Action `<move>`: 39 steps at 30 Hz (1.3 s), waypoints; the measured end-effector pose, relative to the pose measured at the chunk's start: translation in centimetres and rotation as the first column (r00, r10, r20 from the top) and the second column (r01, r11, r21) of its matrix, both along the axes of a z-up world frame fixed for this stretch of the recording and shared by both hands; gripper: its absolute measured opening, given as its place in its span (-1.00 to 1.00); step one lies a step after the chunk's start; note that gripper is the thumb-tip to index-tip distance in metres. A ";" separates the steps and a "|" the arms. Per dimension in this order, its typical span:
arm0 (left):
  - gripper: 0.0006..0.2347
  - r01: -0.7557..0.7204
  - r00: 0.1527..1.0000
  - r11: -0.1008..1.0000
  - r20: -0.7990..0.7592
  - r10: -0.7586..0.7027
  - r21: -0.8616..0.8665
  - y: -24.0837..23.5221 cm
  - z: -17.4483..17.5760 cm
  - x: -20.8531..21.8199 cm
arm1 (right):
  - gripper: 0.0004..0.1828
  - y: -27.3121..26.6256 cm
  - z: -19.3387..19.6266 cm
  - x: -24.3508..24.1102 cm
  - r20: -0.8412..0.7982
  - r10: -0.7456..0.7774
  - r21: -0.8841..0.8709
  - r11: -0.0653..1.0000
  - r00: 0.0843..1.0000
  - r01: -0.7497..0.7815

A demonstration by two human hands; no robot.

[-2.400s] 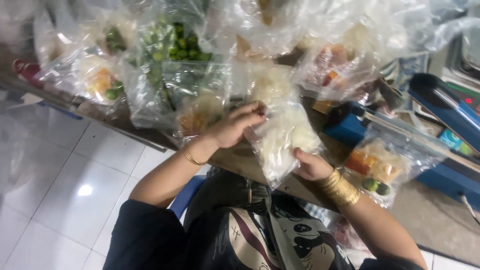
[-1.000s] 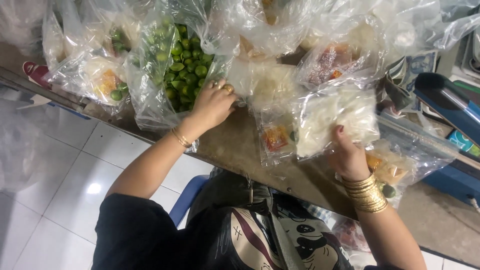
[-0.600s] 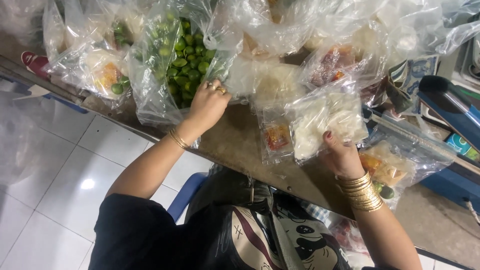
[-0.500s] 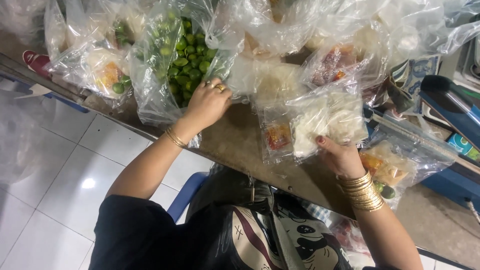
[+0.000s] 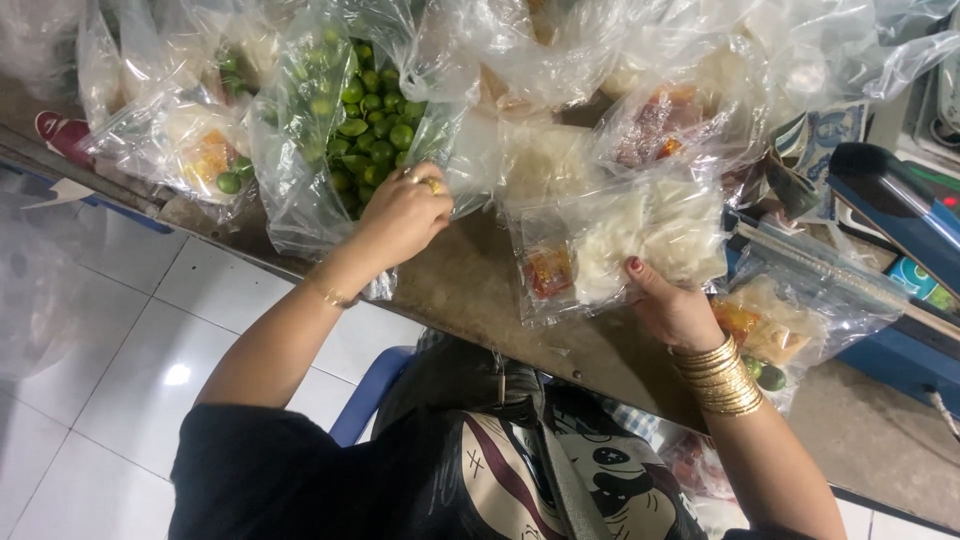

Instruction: Packing small food items into plastic bags and sealing them with a heat sealer.

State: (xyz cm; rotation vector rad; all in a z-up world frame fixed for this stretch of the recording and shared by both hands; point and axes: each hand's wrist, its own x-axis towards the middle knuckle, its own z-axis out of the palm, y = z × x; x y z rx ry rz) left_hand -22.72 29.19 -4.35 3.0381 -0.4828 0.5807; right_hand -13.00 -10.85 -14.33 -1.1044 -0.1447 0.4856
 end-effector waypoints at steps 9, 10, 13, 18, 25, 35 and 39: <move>-0.96 -0.048 0.964 0.893 -0.253 -0.075 -0.447 0.1 10.2 -7.5 | -0.44 -0.1 0.3 0.0 0.008 -0.022 0.054 0.998 1.000 0.021; -0.97 -0.042 0.989 0.880 -0.145 -0.030 -0.473 0.8 10.2 -7.5 | -0.45 0.7 2.9 -1.0 -0.003 -0.012 0.051 0.999 1.000 0.012; -0.84 0.027 0.999 0.824 0.000 -0.033 -0.565 0.7 10.0 -6.4 | -0.54 1.5 7.9 -2.6 0.003 0.023 0.022 0.999 1.000 -0.023; -0.89 -0.066 0.965 0.820 -0.246 -0.093 -0.568 -0.9 9.0 -5.3 | -0.44 2.9 13.4 -4.3 0.057 0.012 0.005 1.000 0.998 -0.012; -0.86 -0.271 0.712 0.845 -0.687 -0.146 -0.461 -1.6 12.9 -5.5 | -0.45 2.9 13.0 -4.4 0.150 -0.013 0.016 1.000 0.989 0.011; -0.81 -0.194 0.738 0.928 -0.670 -0.076 -0.318 -4.0 13.8 -5.3 | -0.50 -2.8 8.9 -1.9 0.003 0.060 0.057 0.997 0.998 -0.060; -0.82 -0.015 0.987 0.953 -0.155 -0.034 -0.302 -4.2 12.6 -4.5 | -0.54 2.6 17.1 -4.4 -0.298 0.217 0.262 0.955 0.930 -0.139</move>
